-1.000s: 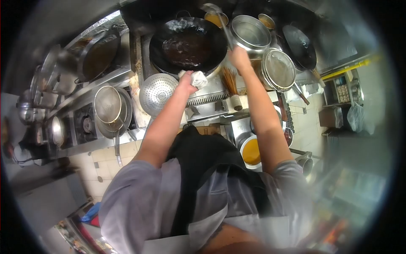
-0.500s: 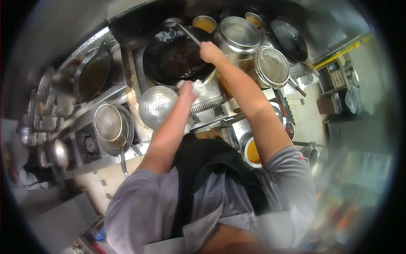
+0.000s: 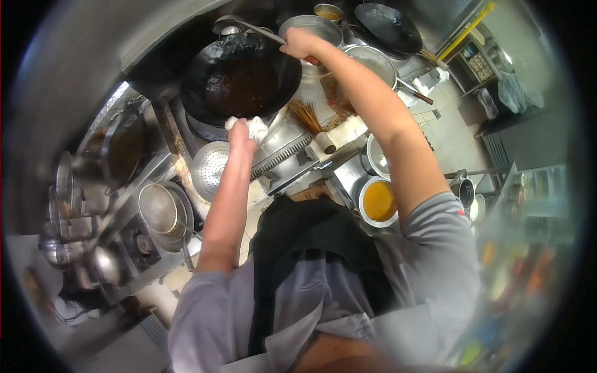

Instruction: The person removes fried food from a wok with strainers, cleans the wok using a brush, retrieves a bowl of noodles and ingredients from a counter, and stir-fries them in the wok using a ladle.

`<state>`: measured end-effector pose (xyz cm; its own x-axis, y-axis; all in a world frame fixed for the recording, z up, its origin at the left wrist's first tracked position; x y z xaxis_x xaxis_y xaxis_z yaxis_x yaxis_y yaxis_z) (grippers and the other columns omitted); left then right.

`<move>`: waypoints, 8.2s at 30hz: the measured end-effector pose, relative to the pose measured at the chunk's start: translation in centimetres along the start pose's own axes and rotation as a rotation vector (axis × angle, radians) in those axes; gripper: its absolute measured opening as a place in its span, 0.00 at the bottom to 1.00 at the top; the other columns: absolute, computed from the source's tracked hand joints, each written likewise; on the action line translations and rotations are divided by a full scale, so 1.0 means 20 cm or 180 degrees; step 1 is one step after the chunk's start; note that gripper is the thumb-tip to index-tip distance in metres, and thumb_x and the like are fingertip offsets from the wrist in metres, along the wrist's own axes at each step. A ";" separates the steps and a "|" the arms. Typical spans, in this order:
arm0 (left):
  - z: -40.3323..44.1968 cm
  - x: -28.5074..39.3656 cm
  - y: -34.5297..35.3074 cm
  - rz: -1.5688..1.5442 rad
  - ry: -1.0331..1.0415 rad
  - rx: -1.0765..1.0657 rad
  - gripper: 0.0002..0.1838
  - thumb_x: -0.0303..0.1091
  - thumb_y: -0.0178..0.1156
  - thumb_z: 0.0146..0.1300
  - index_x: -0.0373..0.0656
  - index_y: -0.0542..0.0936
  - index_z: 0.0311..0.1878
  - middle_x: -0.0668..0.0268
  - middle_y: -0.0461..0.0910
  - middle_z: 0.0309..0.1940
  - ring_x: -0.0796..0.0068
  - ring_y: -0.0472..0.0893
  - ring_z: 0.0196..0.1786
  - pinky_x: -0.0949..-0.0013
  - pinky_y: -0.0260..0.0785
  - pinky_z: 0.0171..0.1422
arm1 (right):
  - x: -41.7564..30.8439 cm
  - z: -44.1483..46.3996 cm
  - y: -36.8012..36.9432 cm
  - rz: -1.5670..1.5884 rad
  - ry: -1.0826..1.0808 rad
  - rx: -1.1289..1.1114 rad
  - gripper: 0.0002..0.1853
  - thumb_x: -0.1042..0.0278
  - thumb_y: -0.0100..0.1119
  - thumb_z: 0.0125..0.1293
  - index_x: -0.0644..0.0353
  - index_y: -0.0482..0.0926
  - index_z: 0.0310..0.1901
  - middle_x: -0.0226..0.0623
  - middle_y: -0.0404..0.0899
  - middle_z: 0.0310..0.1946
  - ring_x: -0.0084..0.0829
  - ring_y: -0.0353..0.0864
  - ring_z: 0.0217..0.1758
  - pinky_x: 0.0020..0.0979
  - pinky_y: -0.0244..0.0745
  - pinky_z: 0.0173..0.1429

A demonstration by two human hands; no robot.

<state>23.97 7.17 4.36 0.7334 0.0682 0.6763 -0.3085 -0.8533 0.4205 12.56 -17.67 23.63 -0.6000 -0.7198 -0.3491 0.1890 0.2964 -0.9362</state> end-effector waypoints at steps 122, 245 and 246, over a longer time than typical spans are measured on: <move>-0.45 0.12 1.07 0.1286 0.2093 -0.0544 0.14 0.30 0.61 0.53 0.27 0.79 0.39 0.49 0.83 0.33 0.53 0.86 0.35 0.56 0.78 0.42 | 0.78 -0.69 -0.75 0.2297 0.0561 0.1660 0.14 0.62 0.62 0.66 0.68 0.82 0.34 0.43 0.82 0.21 0.32 0.79 0.17 0.35 0.75 0.24; -0.79 -0.49 -0.95 0.0487 -0.0687 0.0000 0.10 0.28 0.61 0.59 0.35 0.76 0.43 0.60 0.79 0.34 0.65 0.81 0.34 0.63 0.75 0.40 | 0.89 -0.23 -0.02 0.6459 0.2248 -0.0999 0.08 0.76 0.49 0.67 0.70 0.69 0.30 0.32 0.71 0.20 0.18 0.69 0.14 0.16 0.66 0.16; -0.81 -0.48 -0.88 0.0498 -0.0670 0.0031 0.10 0.28 0.61 0.59 0.35 0.76 0.43 0.60 0.79 0.34 0.64 0.82 0.35 0.63 0.75 0.41 | 0.83 -0.33 -0.07 0.6466 0.2257 -0.1014 0.08 0.76 0.49 0.67 0.70 0.69 0.30 0.32 0.71 0.20 0.18 0.69 0.14 0.16 0.66 0.16</move>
<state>12.45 29.94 0.30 0.7874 -0.1734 0.5915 -0.4230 -0.8500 0.3140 -2.68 -25.90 19.45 0.0765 0.8934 -0.4427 0.7076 0.2641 0.6554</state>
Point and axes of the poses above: each hand's wrist, its own z-axis towards the middle knuckle, its own y-axis out of the palm, x = y × z, the point moved 2 cm from there along z, towards the middle knuckle
